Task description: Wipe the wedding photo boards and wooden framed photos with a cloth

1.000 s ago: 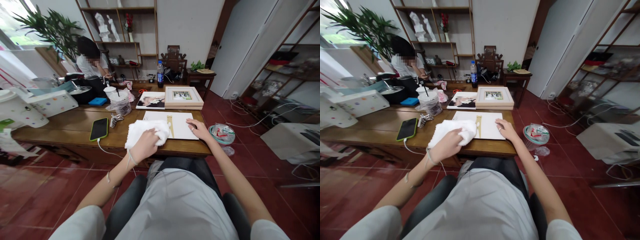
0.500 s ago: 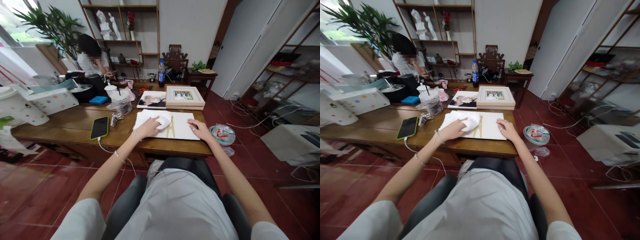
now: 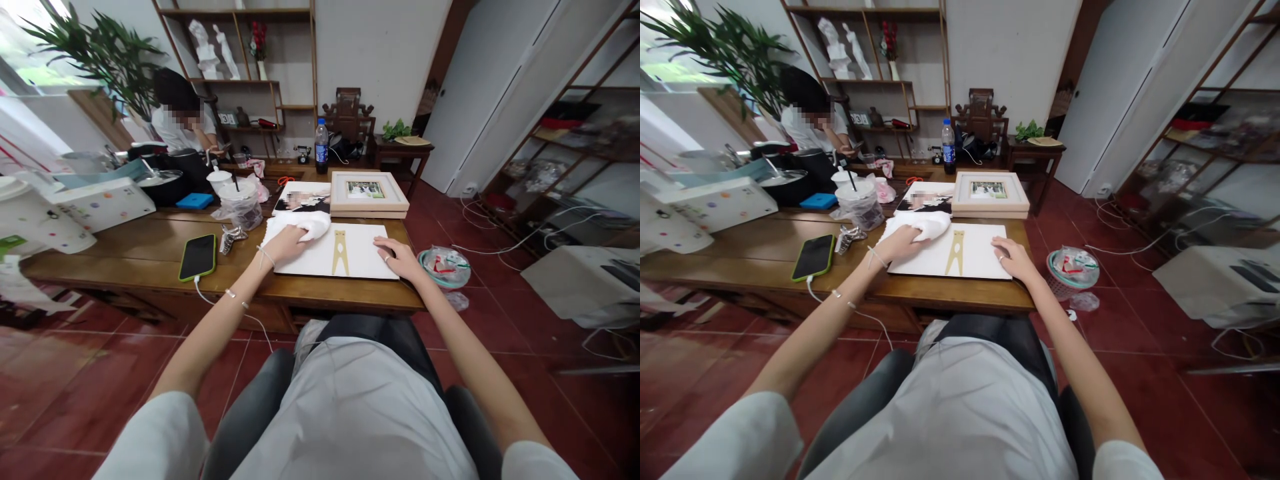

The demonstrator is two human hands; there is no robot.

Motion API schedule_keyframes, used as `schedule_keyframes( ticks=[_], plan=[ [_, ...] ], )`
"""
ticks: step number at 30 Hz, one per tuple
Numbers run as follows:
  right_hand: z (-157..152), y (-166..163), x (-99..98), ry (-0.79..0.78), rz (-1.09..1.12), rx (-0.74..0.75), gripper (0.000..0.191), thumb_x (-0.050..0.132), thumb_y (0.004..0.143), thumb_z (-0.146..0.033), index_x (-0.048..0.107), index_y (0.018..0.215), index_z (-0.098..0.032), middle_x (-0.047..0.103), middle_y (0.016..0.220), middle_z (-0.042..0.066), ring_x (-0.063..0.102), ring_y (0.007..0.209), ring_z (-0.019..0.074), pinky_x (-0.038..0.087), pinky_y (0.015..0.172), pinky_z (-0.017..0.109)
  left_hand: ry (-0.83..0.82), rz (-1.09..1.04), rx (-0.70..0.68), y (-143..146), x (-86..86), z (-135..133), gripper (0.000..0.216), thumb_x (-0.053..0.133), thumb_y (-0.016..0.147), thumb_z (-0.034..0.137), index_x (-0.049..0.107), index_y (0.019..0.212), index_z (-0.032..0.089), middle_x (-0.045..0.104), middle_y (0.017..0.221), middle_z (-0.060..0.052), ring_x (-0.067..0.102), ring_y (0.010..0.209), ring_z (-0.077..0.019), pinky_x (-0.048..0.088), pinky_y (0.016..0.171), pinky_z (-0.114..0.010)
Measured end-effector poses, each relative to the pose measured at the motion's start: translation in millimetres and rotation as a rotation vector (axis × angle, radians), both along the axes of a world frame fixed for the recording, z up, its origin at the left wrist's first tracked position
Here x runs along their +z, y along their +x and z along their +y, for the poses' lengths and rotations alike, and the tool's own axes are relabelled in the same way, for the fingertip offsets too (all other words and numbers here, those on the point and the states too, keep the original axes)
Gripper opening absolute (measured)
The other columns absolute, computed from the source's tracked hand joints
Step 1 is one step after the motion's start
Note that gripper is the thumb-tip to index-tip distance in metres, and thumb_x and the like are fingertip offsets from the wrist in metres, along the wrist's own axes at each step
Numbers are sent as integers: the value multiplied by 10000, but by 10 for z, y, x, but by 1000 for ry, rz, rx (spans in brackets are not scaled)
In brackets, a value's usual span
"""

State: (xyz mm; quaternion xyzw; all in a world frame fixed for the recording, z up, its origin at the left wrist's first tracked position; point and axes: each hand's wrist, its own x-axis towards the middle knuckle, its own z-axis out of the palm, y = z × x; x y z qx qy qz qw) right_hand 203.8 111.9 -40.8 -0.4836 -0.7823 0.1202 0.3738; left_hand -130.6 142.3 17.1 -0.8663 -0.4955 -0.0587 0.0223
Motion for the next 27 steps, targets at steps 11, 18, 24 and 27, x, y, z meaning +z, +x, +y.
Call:
schedule_keyframes(
  ticks=[11,18,24,27],
  plan=[
    [19,4,-11,16,-11,7,291,536,838,-203,710,1071,-209,671,1235,93,592,1204,264,419,1077,476,-49,130,-197,-52,211,-1304,188,526,853,96,664,969,148,574,1319,-172,591,1140,-287,466,979,-422],
    [15,5,-7,22,-18,10,284,531,845,-205,712,1065,-203,670,1235,100,602,1191,262,426,1072,473,-85,-86,-322,-125,69,-708,182,551,875,227,679,977,147,532,1333,-126,493,1250,-266,386,1080,-391],
    [4,7,-1,13,-20,10,292,531,850,-199,708,1083,-198,665,1244,106,596,1199,260,424,1074,468,-46,-161,-252,-32,-115,53,367,567,868,458,683,834,112,450,1370,-161,420,1299,-309,359,1100,-405],
    [-3,5,7,6,-13,10,293,536,849,-193,709,1083,-217,665,1248,89,591,1205,256,415,1082,471,-36,-79,-196,78,-116,278,370,488,925,431,672,1000,119,451,1397,-160,410,1323,-307,364,1083,-447]
  ],
)
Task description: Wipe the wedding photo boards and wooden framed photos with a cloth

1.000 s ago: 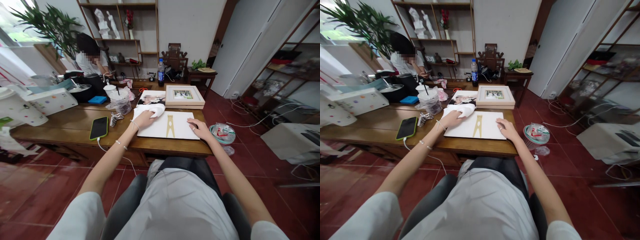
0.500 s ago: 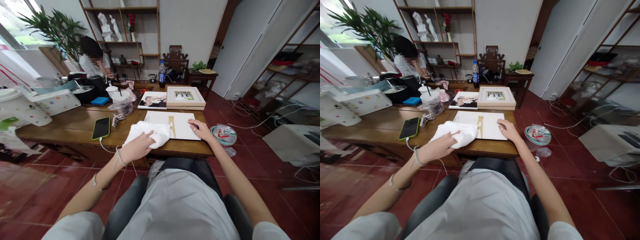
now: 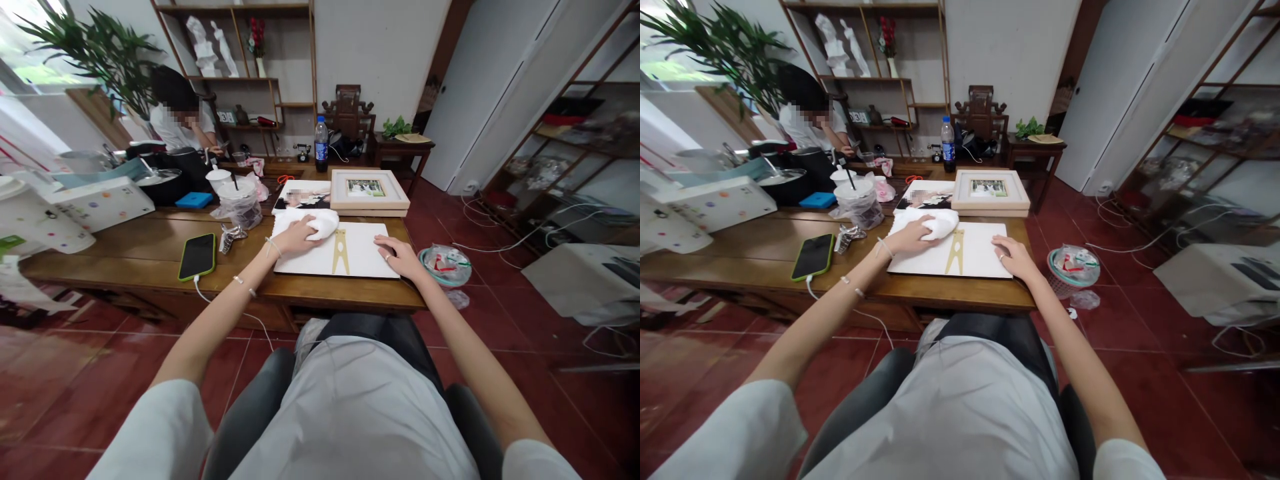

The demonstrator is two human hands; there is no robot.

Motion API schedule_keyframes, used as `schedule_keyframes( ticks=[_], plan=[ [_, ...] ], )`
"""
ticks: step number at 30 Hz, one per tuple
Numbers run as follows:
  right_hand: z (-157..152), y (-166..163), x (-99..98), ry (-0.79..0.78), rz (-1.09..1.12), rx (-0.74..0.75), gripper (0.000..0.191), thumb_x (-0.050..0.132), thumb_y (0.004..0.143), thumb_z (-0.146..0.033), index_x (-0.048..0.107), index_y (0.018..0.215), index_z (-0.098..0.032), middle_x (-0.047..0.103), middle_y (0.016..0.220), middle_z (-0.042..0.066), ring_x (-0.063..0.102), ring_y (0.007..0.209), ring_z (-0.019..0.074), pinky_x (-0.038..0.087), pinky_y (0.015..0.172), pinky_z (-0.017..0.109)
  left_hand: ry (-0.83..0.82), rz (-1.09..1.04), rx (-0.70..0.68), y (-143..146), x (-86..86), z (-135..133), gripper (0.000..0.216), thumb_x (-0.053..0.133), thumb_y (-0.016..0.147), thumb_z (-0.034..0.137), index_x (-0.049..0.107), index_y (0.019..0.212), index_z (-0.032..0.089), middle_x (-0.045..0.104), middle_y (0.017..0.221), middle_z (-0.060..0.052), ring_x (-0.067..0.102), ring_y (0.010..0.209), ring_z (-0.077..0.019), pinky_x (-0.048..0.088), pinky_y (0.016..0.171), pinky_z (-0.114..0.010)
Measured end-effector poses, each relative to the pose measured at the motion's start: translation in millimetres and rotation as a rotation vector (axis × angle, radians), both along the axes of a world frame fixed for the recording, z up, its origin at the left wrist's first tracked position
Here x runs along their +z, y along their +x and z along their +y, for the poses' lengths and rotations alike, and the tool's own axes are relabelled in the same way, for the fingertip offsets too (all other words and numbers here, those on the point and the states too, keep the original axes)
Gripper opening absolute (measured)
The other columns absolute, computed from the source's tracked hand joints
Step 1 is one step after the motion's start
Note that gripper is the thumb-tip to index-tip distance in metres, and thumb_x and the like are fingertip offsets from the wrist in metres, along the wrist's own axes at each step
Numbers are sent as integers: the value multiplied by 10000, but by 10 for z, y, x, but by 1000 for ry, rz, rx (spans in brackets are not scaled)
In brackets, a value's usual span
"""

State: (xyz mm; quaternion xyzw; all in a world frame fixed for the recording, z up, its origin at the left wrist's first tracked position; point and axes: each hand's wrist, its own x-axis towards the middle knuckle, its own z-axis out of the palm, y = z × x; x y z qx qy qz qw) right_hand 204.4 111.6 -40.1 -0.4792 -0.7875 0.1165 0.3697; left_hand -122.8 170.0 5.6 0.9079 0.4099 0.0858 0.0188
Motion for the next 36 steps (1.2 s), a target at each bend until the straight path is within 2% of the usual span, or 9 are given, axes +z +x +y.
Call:
schedule_keyframes(
  ticks=[5,9,15,17,20,23,25,29,36],
  plan=[
    [-6,-3,5,-3,3,8,291,537,848,-190,711,1080,-220,665,1247,86,592,1205,252,414,1083,463,52,93,21,114,67,4,373,386,980,329,613,1175,105,594,1283,-167,476,1285,-303,389,1052,-422],
    [2,-5,-9,4,-8,-1,289,532,850,-192,708,1078,-210,665,1246,95,595,1201,249,421,1076,457,57,155,-31,141,125,-387,304,419,951,219,638,1129,105,625,1260,-162,484,1290,-290,388,1062,-394],
    [14,-8,-17,-3,-11,-10,291,538,842,-187,707,1078,-214,664,1251,85,591,1207,246,423,1075,447,57,224,-144,52,175,-1212,281,493,859,104,658,1086,106,446,1459,-180,314,1417,-295,330,1125,-444],
    [12,-8,-14,-7,-6,-7,295,537,843,-189,705,1085,-211,662,1253,90,587,1212,246,419,1079,449,34,228,-163,-1,169,-1386,286,504,843,92,660,1082,108,395,1494,-181,280,1433,-299,316,1134,-465],
    [8,-9,-10,-8,6,-4,294,540,840,-187,709,1079,-215,666,1247,85,590,1208,245,415,1083,452,9,227,-158,-50,132,-1487,287,520,820,75,666,1066,103,341,1522,-188,238,1447,-309,291,1147,-488],
    [5,-13,-6,-7,13,-9,290,545,834,-185,713,1068,-217,671,1238,84,592,1205,249,418,1080,455,7,201,-135,-48,80,-1413,271,527,851,118,668,1084,118,308,1542,-176,201,1457,-318,273,1147,-521],
    [3,-15,-2,-5,9,-13,286,546,835,-187,715,1063,-215,673,1234,86,595,1201,250,421,1078,456,22,161,-118,-26,50,-1287,270,510,913,229,663,1113,130,289,1549,-179,189,1459,-327,246,1145,-556],
    [-2,-14,1,-6,14,-8,288,550,833,-181,711,1065,-237,676,1232,64,595,1203,240,421,1079,455,17,117,-60,46,40,-911,437,427,968,452,628,1199,141,281,1546,-204,204,1453,-346,222,1121,-611],
    [-7,-6,-5,-1,10,-11,288,539,845,-193,707,1076,-227,669,1244,69,596,1201,235,416,1085,444,-30,97,21,237,55,-246,508,347,985,484,451,1413,232,158,1602,-100,100,1468,-363,165,1091,-687]
  ],
)
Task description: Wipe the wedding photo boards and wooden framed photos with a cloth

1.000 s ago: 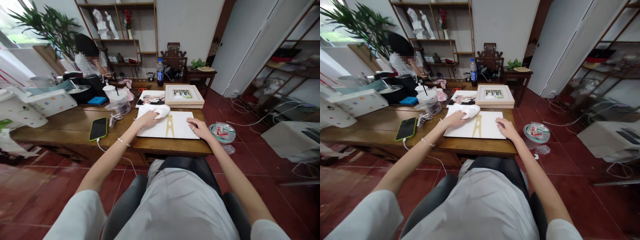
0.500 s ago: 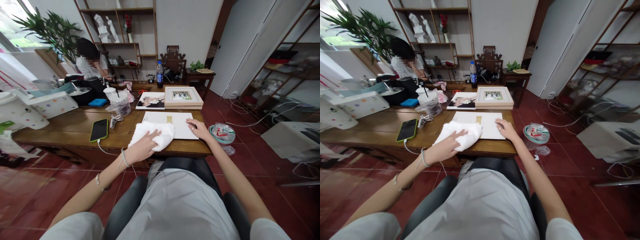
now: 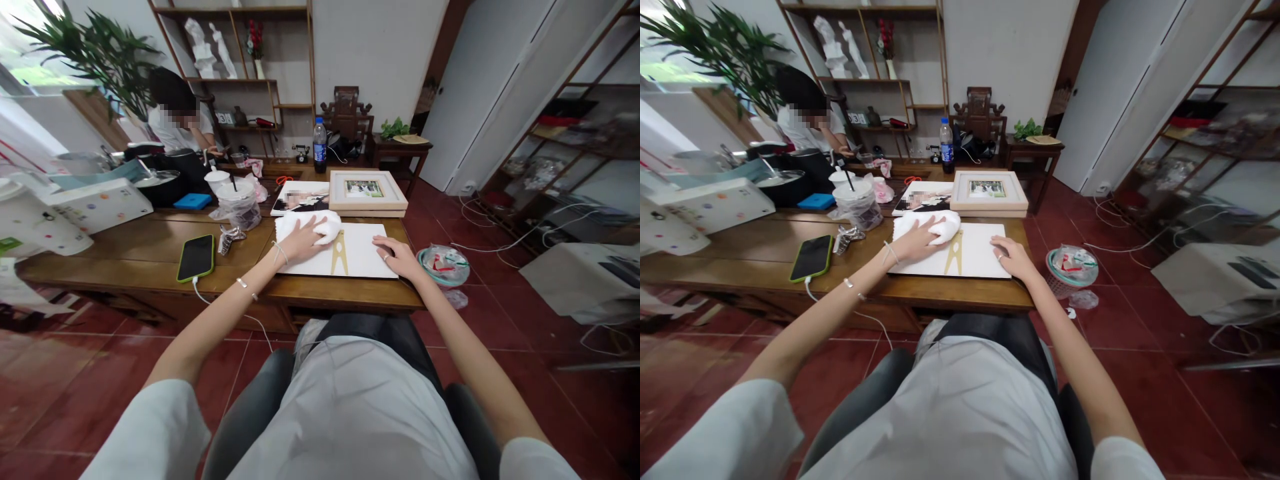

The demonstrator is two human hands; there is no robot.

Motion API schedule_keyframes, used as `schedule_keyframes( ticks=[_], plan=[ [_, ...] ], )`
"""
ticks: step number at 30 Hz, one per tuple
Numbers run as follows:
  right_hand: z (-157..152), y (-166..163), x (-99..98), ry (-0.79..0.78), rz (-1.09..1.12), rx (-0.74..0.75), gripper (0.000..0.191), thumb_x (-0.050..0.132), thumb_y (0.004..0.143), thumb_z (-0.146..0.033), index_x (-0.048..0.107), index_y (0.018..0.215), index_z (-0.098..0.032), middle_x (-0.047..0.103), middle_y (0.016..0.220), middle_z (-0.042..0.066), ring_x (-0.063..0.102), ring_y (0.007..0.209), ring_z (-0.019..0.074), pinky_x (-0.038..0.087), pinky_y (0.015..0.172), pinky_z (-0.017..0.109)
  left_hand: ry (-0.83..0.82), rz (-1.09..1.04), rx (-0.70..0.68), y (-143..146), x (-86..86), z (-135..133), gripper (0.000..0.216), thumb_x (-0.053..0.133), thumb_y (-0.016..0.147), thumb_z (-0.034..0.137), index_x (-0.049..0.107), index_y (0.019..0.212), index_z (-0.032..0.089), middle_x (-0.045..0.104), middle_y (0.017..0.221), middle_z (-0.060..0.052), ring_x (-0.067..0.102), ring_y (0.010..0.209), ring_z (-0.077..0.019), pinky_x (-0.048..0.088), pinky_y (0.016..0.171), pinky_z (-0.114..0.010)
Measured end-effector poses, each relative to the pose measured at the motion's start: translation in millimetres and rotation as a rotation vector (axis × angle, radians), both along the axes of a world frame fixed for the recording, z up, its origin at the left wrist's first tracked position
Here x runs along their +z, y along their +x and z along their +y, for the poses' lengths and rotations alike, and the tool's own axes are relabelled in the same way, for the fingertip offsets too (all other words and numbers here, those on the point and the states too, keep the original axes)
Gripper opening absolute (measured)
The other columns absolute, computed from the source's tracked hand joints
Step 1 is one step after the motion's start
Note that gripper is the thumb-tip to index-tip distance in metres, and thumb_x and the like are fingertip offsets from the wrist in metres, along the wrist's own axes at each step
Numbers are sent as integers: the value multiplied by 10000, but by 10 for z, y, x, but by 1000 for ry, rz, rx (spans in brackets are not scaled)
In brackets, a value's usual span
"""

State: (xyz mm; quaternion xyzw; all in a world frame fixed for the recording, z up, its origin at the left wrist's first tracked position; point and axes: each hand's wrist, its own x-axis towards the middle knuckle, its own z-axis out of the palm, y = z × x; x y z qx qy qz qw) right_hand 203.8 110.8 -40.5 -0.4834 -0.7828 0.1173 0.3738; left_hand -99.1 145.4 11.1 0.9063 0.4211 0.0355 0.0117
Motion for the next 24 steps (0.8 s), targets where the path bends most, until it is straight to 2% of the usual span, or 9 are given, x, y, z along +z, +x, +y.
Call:
schedule_keyframes(
  ticks=[2,5,8,12,15,17,19,22,24],
  plan=[
    [-1,0,4,-4,-4,5,289,533,850,-197,706,1081,-222,666,1248,74,593,1205,234,412,1088,443,33,3,-3,66,-26,36,483,345,990,446,450,1417,246,163,1604,-70,97,1463,-381,157,1084,-702],
    [-1,0,9,-11,-14,11,290,529,855,-204,706,1085,-212,660,1257,87,584,1216,242,407,1090,455,78,31,-37,142,-60,-105,439,371,988,369,500,1381,221,191,1598,-65,138,1450,-398,170,1082,-704],
    [1,-1,8,-11,-12,5,289,534,852,-199,708,1083,-219,660,1257,80,586,1214,242,407,1089,457,80,55,-70,144,-57,-421,396,419,963,282,555,1330,219,199,1595,-66,177,1441,-399,198,1081,-700],
    [6,-5,-1,-6,0,11,291,541,845,-188,708,1080,-230,666,1249,68,592,1206,235,412,1086,449,74,80,-141,2,5,-890,412,443,918,158,581,1300,227,201,1594,-51,169,1456,-361,199,1113,-661],
    [12,-7,-8,-8,15,9,289,546,841,-196,714,1075,-227,667,1247,74,593,1204,243,412,1087,452,23,88,-197,-151,67,-1069,377,443,904,127,630,1222,203,213,1589,-62,140,1468,-342,196,1124,-645],
    [17,-8,-14,-10,27,10,290,555,833,-194,715,1072,-237,669,1244,66,594,1203,243,409,1090,455,-36,69,-214,-230,90,-1041,358,419,918,131,639,1195,184,254,1575,-88,143,1472,-314,208,1133,-617],
    [21,-9,-20,-10,32,10,290,562,829,-190,715,1068,-245,672,1239,58,594,1203,242,407,1092,456,-88,44,-206,-265,87,-902,357,377,947,155,628,1200,175,325,1547,-103,155,1473,-284,211,1143,-587],
    [22,-7,-24,-4,19,2,284,558,836,-188,713,1067,-243,673,1238,60,597,1199,238,410,1089,457,-120,-3,-160,-217,50,-564,369,330,987,222,595,1240,186,429,1491,-92,179,1466,-283,179,1145,-594],
    [18,-6,-21,1,4,1,284,548,844,-188,709,1073,-235,669,1244,68,596,1200,236,413,1087,454,-126,-68,-125,-129,37,-324,383,315,1004,286,570,1268,177,491,1442,-97,287,1424,-298,167,1147,-585]
  ],
)
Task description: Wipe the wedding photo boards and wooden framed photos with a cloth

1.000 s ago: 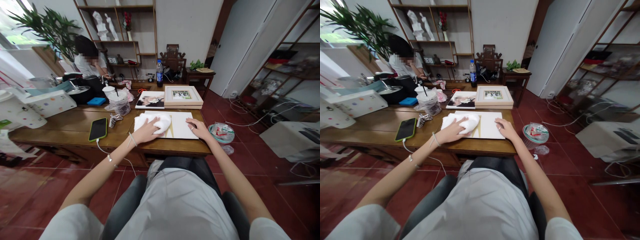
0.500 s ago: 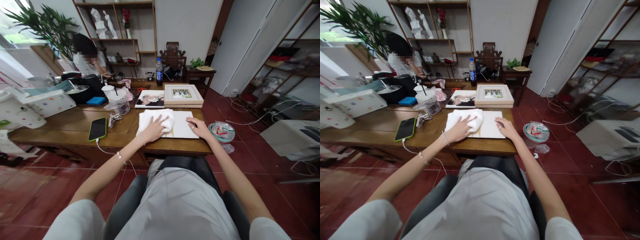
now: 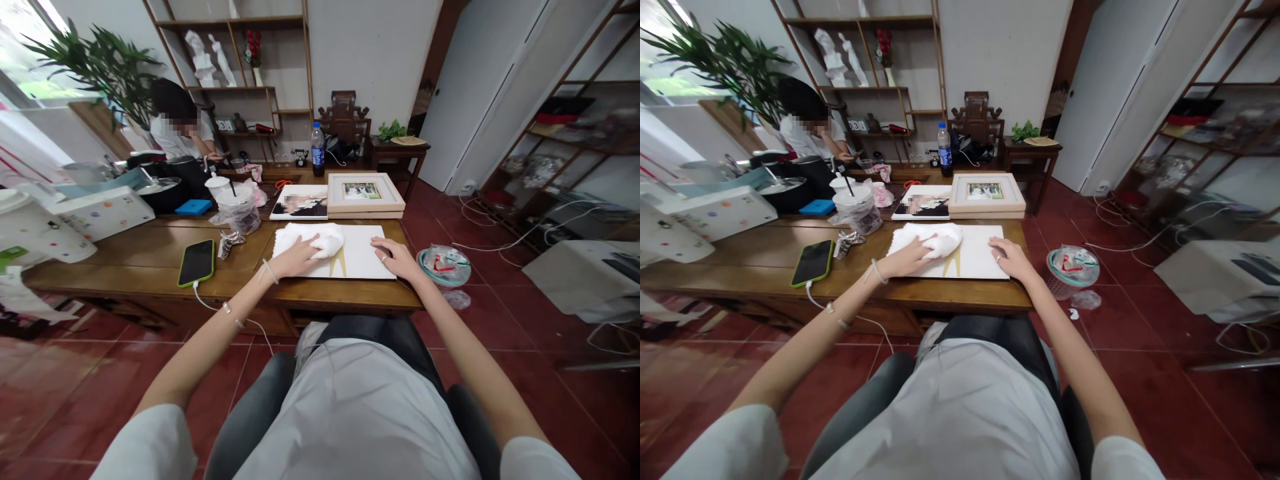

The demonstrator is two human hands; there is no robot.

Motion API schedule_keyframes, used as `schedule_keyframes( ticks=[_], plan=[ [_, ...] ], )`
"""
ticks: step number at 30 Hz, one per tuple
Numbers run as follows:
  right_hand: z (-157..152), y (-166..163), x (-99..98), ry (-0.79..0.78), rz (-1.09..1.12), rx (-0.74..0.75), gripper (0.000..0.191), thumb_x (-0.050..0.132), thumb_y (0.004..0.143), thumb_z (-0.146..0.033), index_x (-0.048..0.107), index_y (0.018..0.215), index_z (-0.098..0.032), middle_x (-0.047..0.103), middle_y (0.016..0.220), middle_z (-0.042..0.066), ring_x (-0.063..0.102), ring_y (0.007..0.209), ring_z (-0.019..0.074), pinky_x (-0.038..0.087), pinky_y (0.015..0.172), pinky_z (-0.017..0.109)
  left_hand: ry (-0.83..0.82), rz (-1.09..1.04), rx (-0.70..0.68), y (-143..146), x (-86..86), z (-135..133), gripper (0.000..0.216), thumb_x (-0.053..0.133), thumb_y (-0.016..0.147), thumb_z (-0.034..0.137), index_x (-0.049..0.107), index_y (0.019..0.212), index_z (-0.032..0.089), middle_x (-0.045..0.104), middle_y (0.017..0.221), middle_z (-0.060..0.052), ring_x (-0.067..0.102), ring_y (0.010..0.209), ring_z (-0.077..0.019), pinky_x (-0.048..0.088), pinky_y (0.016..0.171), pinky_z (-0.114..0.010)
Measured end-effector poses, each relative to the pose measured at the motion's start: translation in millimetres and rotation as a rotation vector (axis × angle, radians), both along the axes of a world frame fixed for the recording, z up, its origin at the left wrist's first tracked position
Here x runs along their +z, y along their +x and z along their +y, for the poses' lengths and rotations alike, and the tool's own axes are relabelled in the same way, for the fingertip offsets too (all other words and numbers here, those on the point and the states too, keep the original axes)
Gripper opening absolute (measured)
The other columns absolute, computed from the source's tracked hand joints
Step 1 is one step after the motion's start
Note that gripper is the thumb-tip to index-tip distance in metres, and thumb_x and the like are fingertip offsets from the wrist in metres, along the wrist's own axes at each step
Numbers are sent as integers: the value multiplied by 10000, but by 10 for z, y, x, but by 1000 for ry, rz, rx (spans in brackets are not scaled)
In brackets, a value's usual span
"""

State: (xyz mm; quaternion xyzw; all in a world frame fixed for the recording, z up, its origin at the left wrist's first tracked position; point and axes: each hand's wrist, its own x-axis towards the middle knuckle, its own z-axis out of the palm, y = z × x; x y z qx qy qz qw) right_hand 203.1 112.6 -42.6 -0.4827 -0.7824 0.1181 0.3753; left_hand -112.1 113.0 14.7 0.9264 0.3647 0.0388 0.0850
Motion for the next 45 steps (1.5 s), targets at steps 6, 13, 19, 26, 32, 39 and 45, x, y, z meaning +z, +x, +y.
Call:
schedule_keyframes(
  ticks=[6,13,19,26,32,39,45],
  plan=[
    [-17,-5,17,-12,-2,-3,285,546,846,-183,707,1077,-232,665,1248,76,588,1211,242,410,1087,458,-23,-167,117,389,66,482,524,262,1005,479,622,1145,125,631,1260,-123,565,1179,-297,359,1072,-437],
    [-23,-8,30,-23,12,0,274,554,845,-196,709,1066,-242,665,1249,71,590,1207,246,407,1087,464,69,-44,66,829,63,419,429,337,997,391,535,1312,178,487,1434,-140,393,1356,-320,282,1093,-560],
    [-17,-4,40,-13,-37,1,278,534,852,-198,705,1071,-220,659,1256,93,597,1198,250,421,1074,455,156,61,-37,817,30,-228,360,433,946,237,582,1270,190,399,1503,-130,273,1426,-330,255,1092,-630],
    [1,0,16,0,-22,4,287,541,844,-190,706,1076,-224,668,1242,81,589,1209,251,420,1080,453,194,28,-112,573,-5,-984,314,476,909,196,661,1160,235,352,1540,-60,285,1423,-327,278,1108,-609],
    [-4,-3,16,4,-18,5,280,533,848,-205,712,1063,-213,669,1238,96,594,1200,257,413,1084,455,135,41,-99,600,65,-798,358,441,941,217,589,1266,206,360,1530,-108,295,1421,-319,310,1084,-623],
    [-45,-1,77,36,7,-82,358,526,856,-240,642,1192,-193,685,1206,97,640,1116,268,486,991,445,137,65,129,985,70,-183,363,427,972,317,560,1299,233,268,1575,-87,204,1445,-352,242,1066,-705],
    [-90,-32,136,115,141,-57,378,451,932,-357,616,1238,-208,625,1311,88,575,1219,250,445,1047,420,226,87,60,1275,-30,-204,347,463,952,305,608,1262,244,297,1566,-57,218,1428,-383,207,1064,-727]
  ],
)
